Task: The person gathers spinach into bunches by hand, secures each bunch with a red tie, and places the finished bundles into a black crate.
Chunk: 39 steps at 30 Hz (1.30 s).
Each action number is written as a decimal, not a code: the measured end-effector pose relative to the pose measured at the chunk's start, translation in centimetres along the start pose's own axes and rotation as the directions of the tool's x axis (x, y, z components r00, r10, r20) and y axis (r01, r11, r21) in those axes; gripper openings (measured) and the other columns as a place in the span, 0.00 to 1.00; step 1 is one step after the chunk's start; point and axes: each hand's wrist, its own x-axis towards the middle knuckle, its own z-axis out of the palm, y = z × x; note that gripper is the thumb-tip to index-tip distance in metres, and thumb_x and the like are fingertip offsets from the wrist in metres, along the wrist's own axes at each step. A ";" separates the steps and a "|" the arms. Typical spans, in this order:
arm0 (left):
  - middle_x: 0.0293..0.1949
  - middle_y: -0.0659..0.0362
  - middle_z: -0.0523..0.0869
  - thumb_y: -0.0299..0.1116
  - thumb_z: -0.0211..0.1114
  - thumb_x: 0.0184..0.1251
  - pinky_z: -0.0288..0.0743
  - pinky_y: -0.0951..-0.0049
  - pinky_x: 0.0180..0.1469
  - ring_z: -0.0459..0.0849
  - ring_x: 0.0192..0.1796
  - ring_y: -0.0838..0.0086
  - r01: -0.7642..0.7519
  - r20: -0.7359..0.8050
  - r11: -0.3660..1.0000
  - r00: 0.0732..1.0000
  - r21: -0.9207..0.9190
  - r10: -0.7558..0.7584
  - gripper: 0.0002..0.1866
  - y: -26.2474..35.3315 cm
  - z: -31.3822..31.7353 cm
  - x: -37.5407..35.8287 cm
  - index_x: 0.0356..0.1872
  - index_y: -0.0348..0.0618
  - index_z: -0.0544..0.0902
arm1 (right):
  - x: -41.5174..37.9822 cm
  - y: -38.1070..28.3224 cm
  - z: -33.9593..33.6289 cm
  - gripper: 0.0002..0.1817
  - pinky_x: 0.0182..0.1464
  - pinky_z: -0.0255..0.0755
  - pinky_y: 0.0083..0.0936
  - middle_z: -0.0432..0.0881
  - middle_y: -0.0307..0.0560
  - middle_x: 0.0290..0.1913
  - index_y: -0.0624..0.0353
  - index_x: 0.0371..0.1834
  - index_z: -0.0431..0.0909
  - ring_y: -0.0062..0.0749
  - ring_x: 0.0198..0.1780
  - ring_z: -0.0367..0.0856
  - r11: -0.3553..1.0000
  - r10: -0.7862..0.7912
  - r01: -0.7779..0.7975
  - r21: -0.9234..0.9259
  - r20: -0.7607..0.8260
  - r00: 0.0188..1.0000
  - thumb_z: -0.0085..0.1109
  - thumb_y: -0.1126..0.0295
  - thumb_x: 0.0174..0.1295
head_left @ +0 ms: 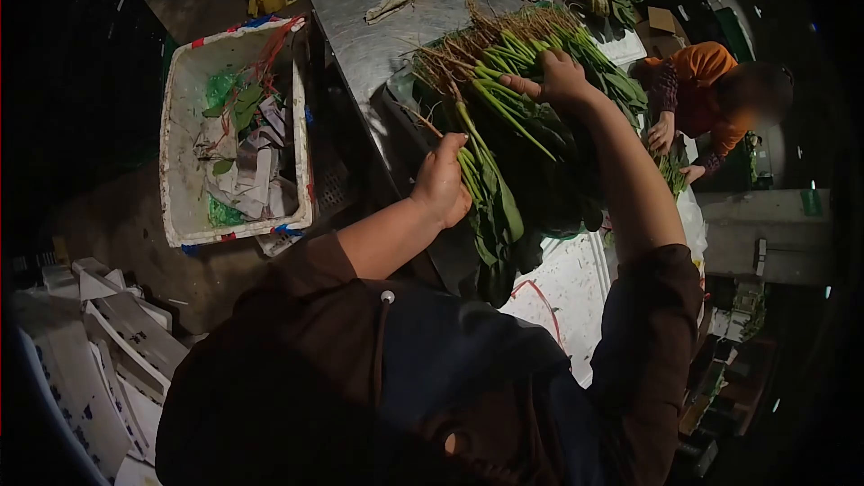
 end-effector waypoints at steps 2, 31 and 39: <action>0.50 0.53 0.80 0.44 0.48 0.70 0.76 0.59 0.56 0.80 0.52 0.64 -0.015 0.005 1.000 1.000 -0.014 0.015 0.20 0.3 0.4 0.1 0.54 0.40 0.71 | -0.6 -0.6 -0.1 0.59 0.53 0.72 0.39 0.79 0.68 0.45 0.77 0.54 0.63 0.54 0.50 0.80 0.999 -0.045 0.044 -0.013 -0.107 0.993 0.55 0.23 0.41; 0.58 0.58 0.76 0.55 0.73 0.48 0.71 0.63 0.62 0.74 0.61 0.70 0.151 0.234 0.983 0.957 0.102 -0.171 0.44 1.2 -6.7 -1.0 0.64 0.44 0.67 | -11.6 -6.6 1.0 0.59 0.63 0.63 0.41 0.65 0.72 0.62 0.69 0.69 0.50 0.61 0.63 0.66 0.970 -0.156 0.163 0.181 -0.055 0.986 0.69 0.38 0.42; 0.63 0.53 0.71 0.47 0.68 0.58 0.69 0.62 0.65 0.72 0.63 0.65 0.220 0.336 0.975 0.919 0.000 -0.208 0.40 2.0 -8.5 0.3 0.68 0.42 0.62 | -9.6 -7.9 1.2 0.61 0.58 0.69 0.35 0.75 0.73 0.51 0.81 0.63 0.53 0.56 0.54 0.76 0.925 -0.142 0.063 0.375 0.188 0.972 0.71 0.37 0.41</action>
